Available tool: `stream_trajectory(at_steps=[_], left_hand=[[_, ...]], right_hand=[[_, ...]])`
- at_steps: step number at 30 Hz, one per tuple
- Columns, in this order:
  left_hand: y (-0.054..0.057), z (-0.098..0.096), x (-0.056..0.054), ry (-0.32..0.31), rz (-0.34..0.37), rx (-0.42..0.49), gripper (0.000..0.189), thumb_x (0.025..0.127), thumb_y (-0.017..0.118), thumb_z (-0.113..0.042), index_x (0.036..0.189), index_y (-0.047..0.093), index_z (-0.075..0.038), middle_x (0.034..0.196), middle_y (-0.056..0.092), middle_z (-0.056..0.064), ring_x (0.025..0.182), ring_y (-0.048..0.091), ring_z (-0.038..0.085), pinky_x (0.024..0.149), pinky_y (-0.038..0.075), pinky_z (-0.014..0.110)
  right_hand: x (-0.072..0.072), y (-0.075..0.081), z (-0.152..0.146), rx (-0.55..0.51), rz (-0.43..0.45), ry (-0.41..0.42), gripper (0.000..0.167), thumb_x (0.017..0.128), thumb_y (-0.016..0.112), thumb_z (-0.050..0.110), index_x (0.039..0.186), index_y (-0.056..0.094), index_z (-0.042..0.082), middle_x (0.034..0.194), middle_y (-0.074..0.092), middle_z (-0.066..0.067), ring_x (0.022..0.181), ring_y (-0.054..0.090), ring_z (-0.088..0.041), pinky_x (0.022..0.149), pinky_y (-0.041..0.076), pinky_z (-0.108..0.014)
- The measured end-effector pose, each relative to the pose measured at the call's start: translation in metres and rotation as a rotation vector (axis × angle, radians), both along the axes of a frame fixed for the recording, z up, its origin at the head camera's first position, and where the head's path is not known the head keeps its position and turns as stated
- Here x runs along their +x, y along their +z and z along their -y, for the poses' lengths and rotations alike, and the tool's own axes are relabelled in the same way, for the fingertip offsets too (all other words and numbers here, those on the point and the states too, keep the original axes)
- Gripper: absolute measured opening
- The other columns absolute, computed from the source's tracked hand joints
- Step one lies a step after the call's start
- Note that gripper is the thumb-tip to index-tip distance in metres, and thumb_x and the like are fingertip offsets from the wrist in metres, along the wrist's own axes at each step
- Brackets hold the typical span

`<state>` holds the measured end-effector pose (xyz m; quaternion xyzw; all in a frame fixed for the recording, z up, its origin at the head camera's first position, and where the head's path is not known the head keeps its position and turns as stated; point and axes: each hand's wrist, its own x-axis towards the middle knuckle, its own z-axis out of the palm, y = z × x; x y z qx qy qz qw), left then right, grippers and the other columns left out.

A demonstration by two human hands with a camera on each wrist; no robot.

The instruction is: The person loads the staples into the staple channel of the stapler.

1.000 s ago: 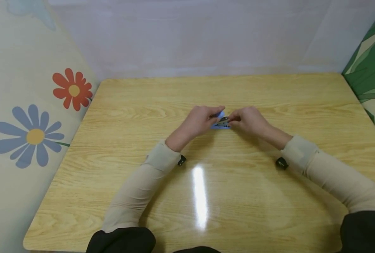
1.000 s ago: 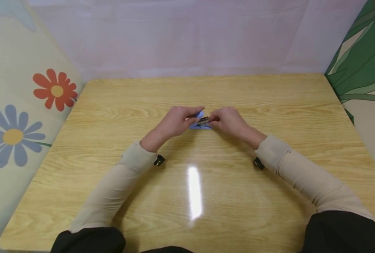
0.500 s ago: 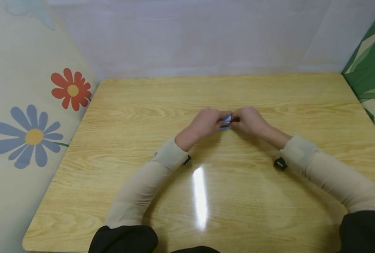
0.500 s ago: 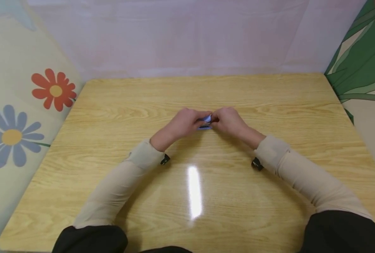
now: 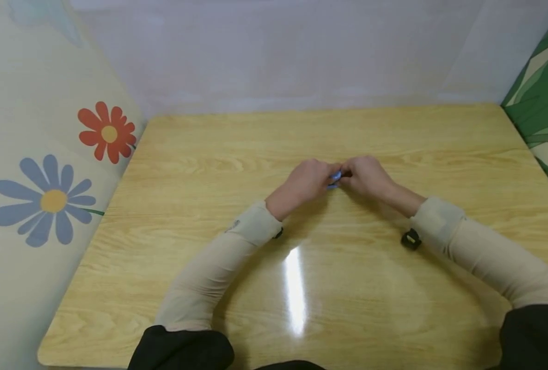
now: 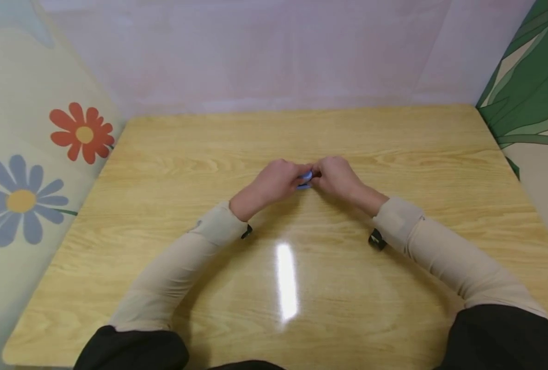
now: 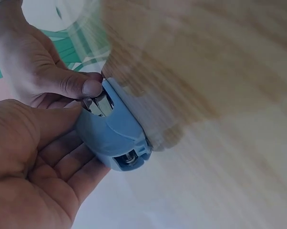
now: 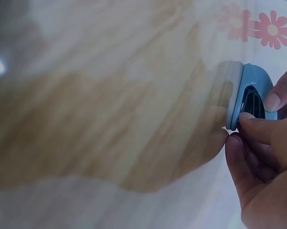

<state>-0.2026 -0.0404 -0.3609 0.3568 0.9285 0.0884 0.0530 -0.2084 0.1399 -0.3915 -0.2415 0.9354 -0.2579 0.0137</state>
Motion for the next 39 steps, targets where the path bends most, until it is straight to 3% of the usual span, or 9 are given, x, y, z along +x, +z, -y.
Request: stream_trajectory(at_steps=[5,13,21,27,31,35,37,39], left_hand=[[0.001,-0.001,-0.001,0.002,0.016,-0.034,0.031,0.105,0.056,-0.016,0.135,0.064,-0.013,0.104,0.076,0.01,0.079,0.065,0.02,0.081,0.057,0.035],[0.001,-0.002,-0.007,-0.007,0.02,-0.039,0.023,0.106,0.054,-0.014,0.124,0.067,-0.011,0.097,0.075,0.01,0.076,0.059,0.019,0.079,0.056,0.036],[-0.003,0.004,-0.005,0.009,0.072,0.068,0.034,0.105,0.056,-0.016,0.139,0.063,-0.014,0.118,0.075,0.01,0.1,0.07,0.024,0.093,0.055,0.037],[0.003,0.011,-0.007,0.081,0.21,0.142,0.045,0.105,0.057,-0.02,0.15,0.052,-0.017,0.138,0.066,0.009,0.086,0.063,0.018,0.083,0.051,0.031],[0.003,0.014,-0.01,0.081,0.228,0.172,0.045,0.105,0.058,-0.02,0.149,0.053,-0.017,0.14,0.065,0.007,0.085,0.062,0.018,0.082,0.05,0.03],[0.002,0.016,-0.01,0.07,0.218,0.177,0.044,0.105,0.058,-0.021,0.148,0.054,-0.015,0.141,0.064,0.008,0.1,0.066,0.016,0.09,0.052,0.032],[0.002,0.018,-0.01,0.076,0.219,0.183,0.045,0.104,0.059,-0.023,0.149,0.053,-0.014,0.141,0.064,0.009,0.088,0.065,0.015,0.085,0.052,0.032],[0.003,0.021,-0.008,0.096,0.24,0.19,0.048,0.105,0.059,-0.027,0.151,0.051,-0.015,0.127,0.071,0.015,0.071,0.058,0.013,0.077,0.051,0.032]], right_hand=[[0.0,-0.001,0.0,-0.009,-0.007,0.009,0.017,0.09,0.075,0.012,0.098,0.079,-0.003,0.098,0.078,-0.018,0.094,0.074,-0.034,0.088,0.055,-0.049],[-0.003,-0.002,-0.002,-0.013,0.001,0.009,0.016,0.091,0.075,0.01,0.1,0.079,-0.002,0.101,0.078,-0.019,0.097,0.073,-0.035,0.09,0.055,-0.049],[-0.001,-0.003,-0.003,-0.013,0.029,0.012,0.017,0.09,0.076,0.011,0.1,0.079,-0.002,0.1,0.078,-0.018,0.094,0.073,-0.033,0.086,0.056,-0.048],[0.0,0.0,-0.007,-0.026,0.088,-0.014,0.016,0.092,0.074,0.01,0.102,0.078,-0.001,0.102,0.078,-0.016,0.097,0.073,-0.031,0.088,0.056,-0.047],[-0.001,0.001,-0.008,-0.022,0.111,-0.017,0.017,0.093,0.073,0.011,0.105,0.078,0.001,0.103,0.078,-0.016,0.096,0.073,-0.03,0.087,0.056,-0.046],[-0.001,0.001,-0.008,-0.017,0.111,-0.013,0.017,0.094,0.072,0.012,0.106,0.078,0.002,0.103,0.078,-0.015,0.095,0.073,-0.029,0.086,0.056,-0.045],[0.0,0.002,-0.009,-0.016,0.111,-0.008,0.018,0.095,0.072,0.013,0.107,0.078,0.002,0.103,0.078,-0.015,0.095,0.073,-0.029,0.085,0.057,-0.045],[0.001,0.004,-0.011,-0.007,0.113,-0.006,0.022,0.096,0.071,0.016,0.112,0.077,0.002,0.105,0.078,-0.015,0.095,0.073,-0.028,0.085,0.057,-0.045]])
